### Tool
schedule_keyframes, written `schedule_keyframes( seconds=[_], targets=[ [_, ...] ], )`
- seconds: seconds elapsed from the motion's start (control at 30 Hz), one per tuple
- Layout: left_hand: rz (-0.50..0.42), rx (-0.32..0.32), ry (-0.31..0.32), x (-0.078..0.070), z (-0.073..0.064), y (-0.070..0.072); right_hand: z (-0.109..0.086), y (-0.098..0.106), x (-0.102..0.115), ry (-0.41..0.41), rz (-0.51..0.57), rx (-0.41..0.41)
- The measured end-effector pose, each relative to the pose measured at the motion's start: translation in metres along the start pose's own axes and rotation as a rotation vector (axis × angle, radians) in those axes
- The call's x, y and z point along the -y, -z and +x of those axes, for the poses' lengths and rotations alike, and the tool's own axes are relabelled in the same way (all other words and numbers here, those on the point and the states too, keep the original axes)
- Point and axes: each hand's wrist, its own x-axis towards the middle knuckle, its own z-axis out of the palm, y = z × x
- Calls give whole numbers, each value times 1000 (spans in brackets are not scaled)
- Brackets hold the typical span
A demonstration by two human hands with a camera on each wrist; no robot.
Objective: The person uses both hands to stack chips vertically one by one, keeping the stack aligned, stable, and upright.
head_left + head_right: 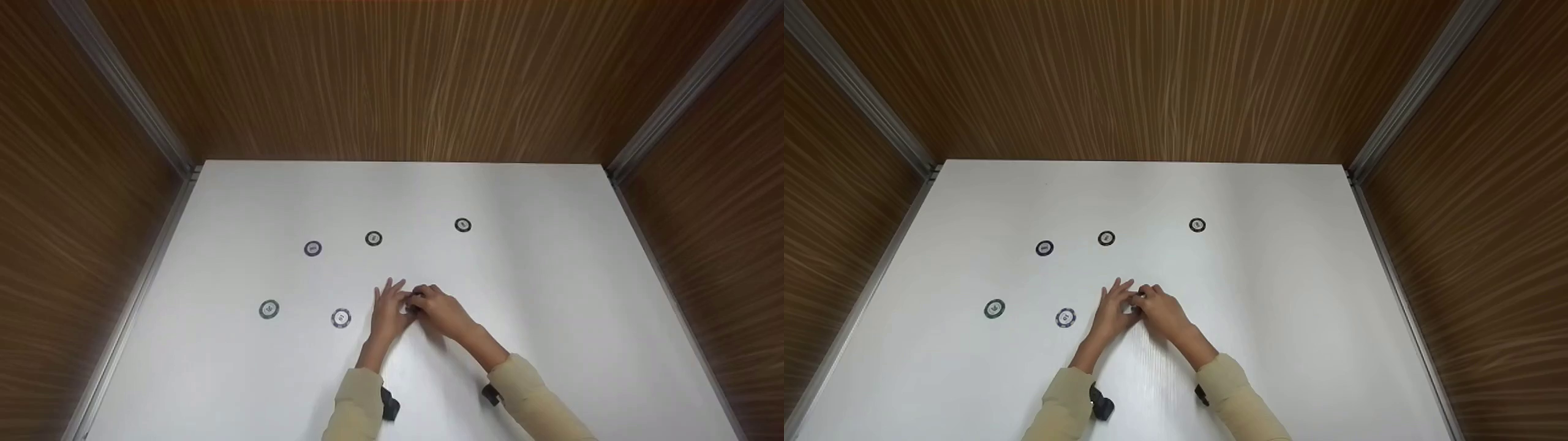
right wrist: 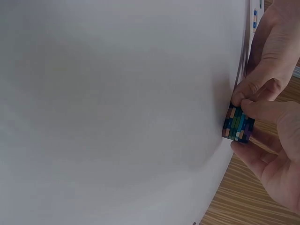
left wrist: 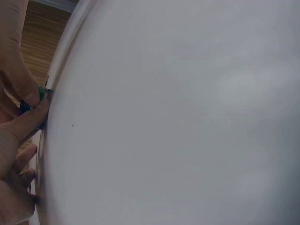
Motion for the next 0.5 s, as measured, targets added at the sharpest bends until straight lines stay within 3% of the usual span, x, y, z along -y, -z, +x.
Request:
schedule_keyframes(
  seconds=[0.23, 0.5],
  targets=[
    [-20, 41, 16, 1, 0, 1, 3, 6, -3, -50, 90, -11],
    [-94, 93, 100, -1, 3, 3, 20, 20, -32, -289, 121, -77]
  ],
)
